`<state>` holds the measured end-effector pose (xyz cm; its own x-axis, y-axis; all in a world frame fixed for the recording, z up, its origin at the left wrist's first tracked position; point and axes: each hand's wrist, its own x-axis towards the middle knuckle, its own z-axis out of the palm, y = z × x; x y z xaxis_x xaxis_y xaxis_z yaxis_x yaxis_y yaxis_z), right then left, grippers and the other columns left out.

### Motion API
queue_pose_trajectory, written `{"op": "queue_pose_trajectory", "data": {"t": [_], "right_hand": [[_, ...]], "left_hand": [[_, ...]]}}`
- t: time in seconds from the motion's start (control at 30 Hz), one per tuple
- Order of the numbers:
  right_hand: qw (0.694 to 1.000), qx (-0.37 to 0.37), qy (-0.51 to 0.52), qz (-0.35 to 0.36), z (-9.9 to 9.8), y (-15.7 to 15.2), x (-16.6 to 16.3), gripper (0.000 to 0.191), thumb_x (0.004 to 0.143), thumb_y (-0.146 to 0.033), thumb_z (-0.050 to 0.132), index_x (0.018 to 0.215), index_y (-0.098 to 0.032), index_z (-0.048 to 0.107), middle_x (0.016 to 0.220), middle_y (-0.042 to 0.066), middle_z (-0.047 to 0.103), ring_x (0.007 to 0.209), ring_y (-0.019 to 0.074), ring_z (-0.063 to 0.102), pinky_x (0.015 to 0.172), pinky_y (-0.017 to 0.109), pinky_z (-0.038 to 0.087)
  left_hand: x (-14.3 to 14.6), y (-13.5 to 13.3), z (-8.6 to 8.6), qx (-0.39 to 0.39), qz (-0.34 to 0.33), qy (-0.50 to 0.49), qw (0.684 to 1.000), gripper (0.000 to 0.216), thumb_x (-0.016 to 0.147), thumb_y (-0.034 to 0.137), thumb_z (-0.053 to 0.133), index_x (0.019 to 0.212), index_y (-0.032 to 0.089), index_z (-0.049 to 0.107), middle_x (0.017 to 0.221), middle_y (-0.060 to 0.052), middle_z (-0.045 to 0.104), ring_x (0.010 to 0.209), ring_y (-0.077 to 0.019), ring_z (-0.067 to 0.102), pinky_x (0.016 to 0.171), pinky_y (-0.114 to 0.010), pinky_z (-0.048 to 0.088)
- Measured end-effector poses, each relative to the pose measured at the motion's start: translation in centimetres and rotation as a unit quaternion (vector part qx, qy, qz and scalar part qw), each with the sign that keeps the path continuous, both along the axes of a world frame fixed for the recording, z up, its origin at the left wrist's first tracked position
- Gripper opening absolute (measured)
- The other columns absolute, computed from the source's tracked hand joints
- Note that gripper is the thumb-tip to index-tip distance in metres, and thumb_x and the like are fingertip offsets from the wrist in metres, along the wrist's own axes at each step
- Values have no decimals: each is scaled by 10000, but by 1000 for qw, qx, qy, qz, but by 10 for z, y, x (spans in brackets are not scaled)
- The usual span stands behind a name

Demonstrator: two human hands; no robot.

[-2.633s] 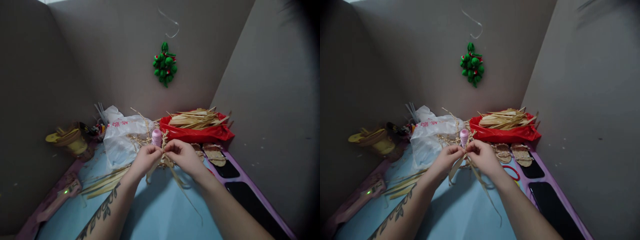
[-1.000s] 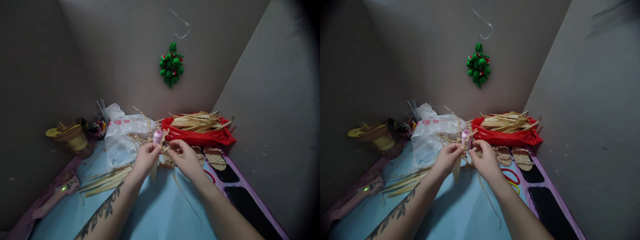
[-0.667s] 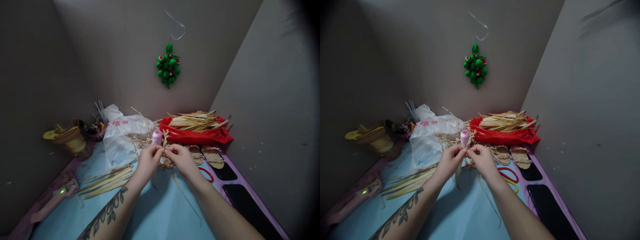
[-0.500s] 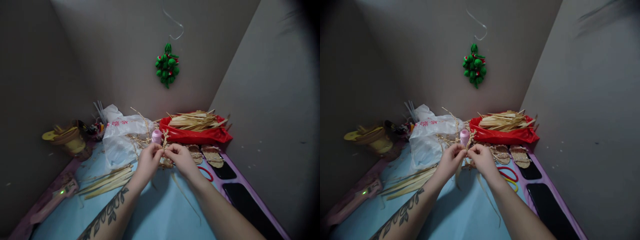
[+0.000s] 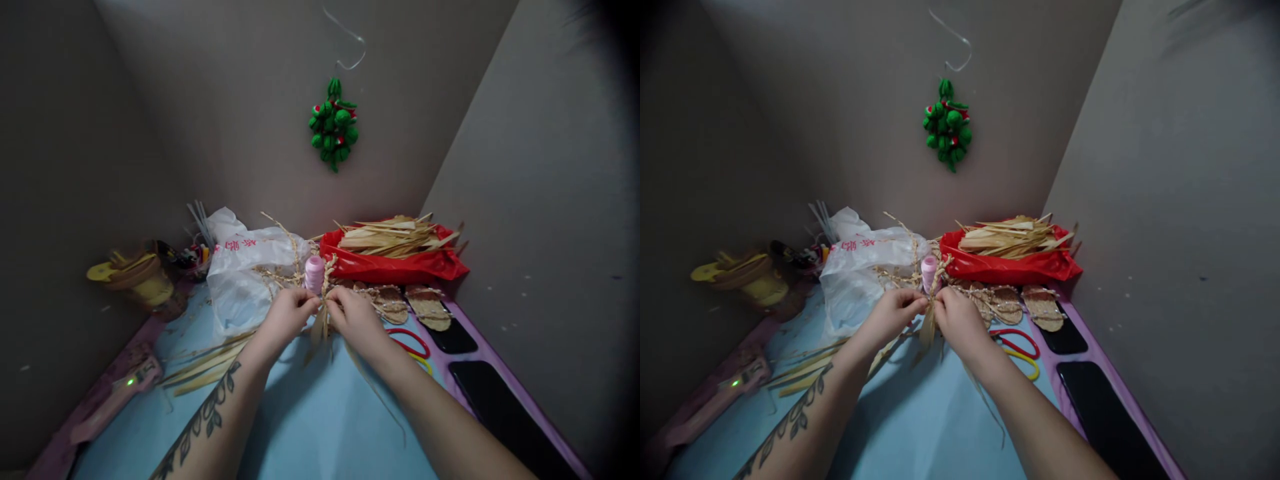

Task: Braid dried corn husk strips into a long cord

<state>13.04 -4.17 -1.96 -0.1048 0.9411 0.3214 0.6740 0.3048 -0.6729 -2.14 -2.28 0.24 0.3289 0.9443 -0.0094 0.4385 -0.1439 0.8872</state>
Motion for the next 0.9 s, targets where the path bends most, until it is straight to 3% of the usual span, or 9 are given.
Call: {"op": "queue_pose_trajectory", "data": {"t": [0.13,0.3,0.43,0.6,0.77,0.9], "right_hand": [[997,28,-25,-60,-6,-4,-8,164,820,-216,420,766,-168,568,717,69,613,680,185,548,634,281,368],[976,-66,189,-85,-2,2,0,156,753,-289,515,664,-177,577,614,20,599,574,151,524,555,254,378],[940,-111,317,-50,3,6,7,176,688,-311,576,598,-161,577,521,-14,524,497,109,436,482,229,333],[935,-119,331,-50,3,6,7,155,660,-300,599,605,-157,574,549,-12,528,520,109,440,512,236,344],[938,-85,333,-53,-6,11,5,133,683,-297,559,652,-168,549,619,-1,552,582,131,492,565,249,386],[941,-82,325,-37,-12,15,5,128,703,-292,540,649,-176,528,600,-13,535,564,125,479,549,239,377]], "left_hand": [[8,-6,-4,5,21,-6,1000,264,767,298,473,622,124,609,515,18,511,476,-96,437,465,-195,310],[22,-23,0,130,2,79,988,243,799,194,429,719,150,654,649,-33,625,592,-142,530,563,-226,368],[30,-35,6,210,-23,223,952,299,806,104,382,936,142,648,778,-93,652,687,-183,578,641,-265,407],[35,-40,2,239,-40,352,904,489,751,24,389,1221,78,508,925,-153,645,827,-238,586,708,-315,437],[30,-37,3,239,-23,277,931,393,790,74,423,1138,172,578,927,-103,645,818,-205,587,719,-295,441],[26,-31,5,265,46,156,950,264,839,142,440,1006,190,638,915,-78,638,867,-189,570,777,-294,438]]}}
